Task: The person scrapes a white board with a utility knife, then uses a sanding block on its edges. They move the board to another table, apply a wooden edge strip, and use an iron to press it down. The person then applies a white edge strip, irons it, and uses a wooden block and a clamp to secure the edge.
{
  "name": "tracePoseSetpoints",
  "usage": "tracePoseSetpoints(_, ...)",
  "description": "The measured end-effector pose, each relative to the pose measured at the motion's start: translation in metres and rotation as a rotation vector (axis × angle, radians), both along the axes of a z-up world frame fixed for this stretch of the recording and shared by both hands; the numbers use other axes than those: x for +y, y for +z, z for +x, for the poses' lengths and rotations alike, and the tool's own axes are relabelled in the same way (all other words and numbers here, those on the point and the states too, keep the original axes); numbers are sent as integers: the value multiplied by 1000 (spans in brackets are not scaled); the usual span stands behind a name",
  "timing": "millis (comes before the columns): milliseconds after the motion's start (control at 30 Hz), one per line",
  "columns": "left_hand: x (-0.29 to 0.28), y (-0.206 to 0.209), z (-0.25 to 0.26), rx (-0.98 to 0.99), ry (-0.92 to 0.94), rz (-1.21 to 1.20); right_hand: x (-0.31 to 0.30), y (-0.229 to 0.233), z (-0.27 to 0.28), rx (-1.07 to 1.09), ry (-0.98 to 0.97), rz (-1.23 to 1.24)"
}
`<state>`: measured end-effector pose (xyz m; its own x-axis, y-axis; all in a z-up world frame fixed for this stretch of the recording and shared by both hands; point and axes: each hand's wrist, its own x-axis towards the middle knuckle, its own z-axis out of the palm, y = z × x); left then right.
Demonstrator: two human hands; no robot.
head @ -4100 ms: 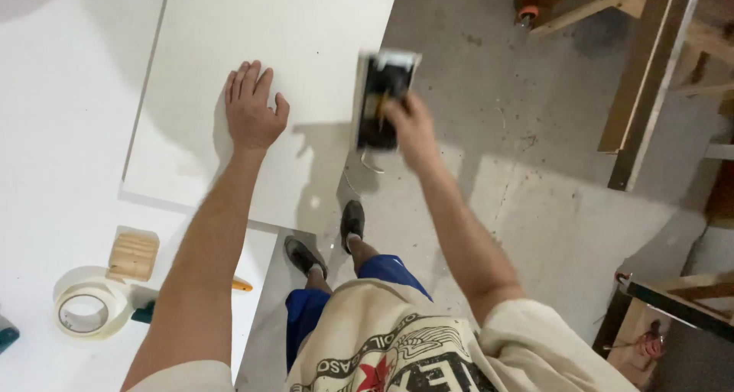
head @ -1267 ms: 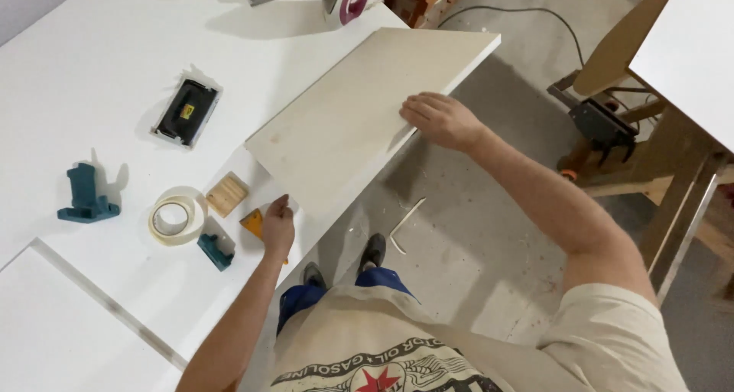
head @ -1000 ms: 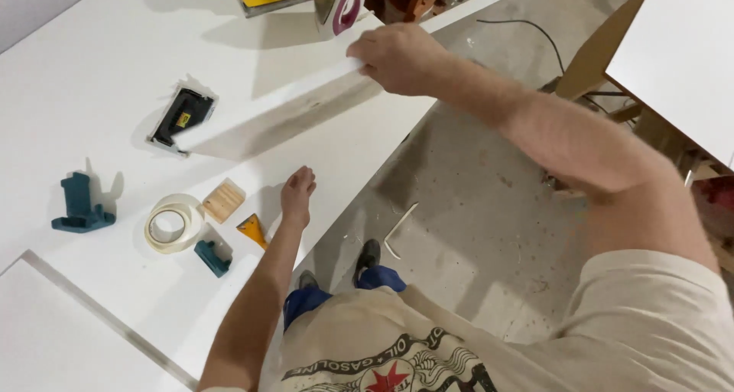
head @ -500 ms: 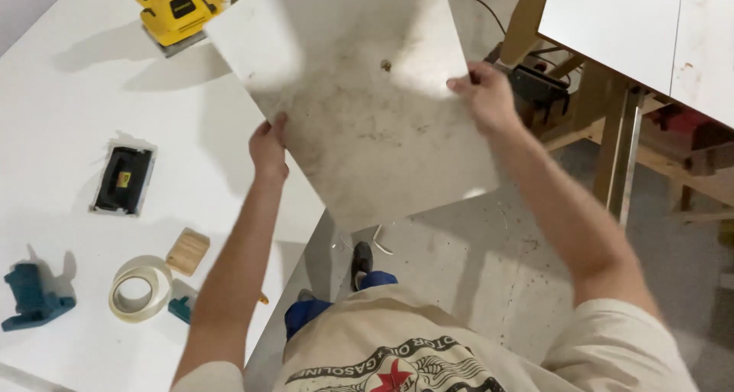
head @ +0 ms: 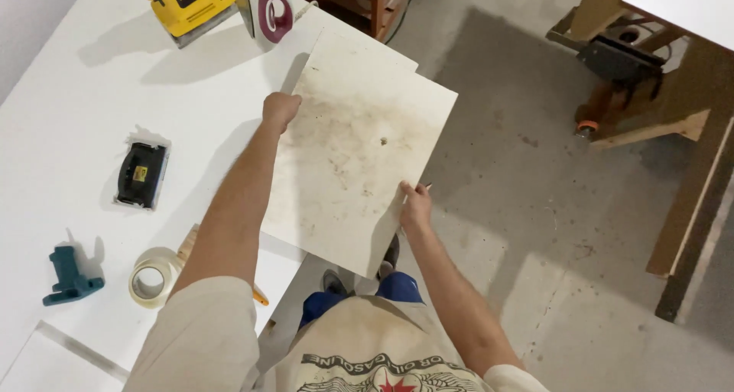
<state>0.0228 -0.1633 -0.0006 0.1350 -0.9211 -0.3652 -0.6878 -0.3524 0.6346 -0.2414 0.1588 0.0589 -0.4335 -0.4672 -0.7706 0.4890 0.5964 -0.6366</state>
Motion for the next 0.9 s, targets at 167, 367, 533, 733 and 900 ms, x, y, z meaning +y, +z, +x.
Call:
tracePoseSetpoints(167,6,16,6,-105,-60,-36,-15,-10,16,-22,2,1)
tracePoseSetpoints(367,20,56,3,-224,-82,-29,-32,-17,26,-40,-41,-34)
tracePoseSetpoints(533,45,93,-2,-250,-135,75,-29,-9,24,-43,-23,-40)
tracePoseSetpoints(733,161,133,16,-245,-134,-179,-24,36,20,-67,108,-14)
tracePoseSetpoints(900,309,148,91,-131,-47,70,12,24,33,838,359,-595)
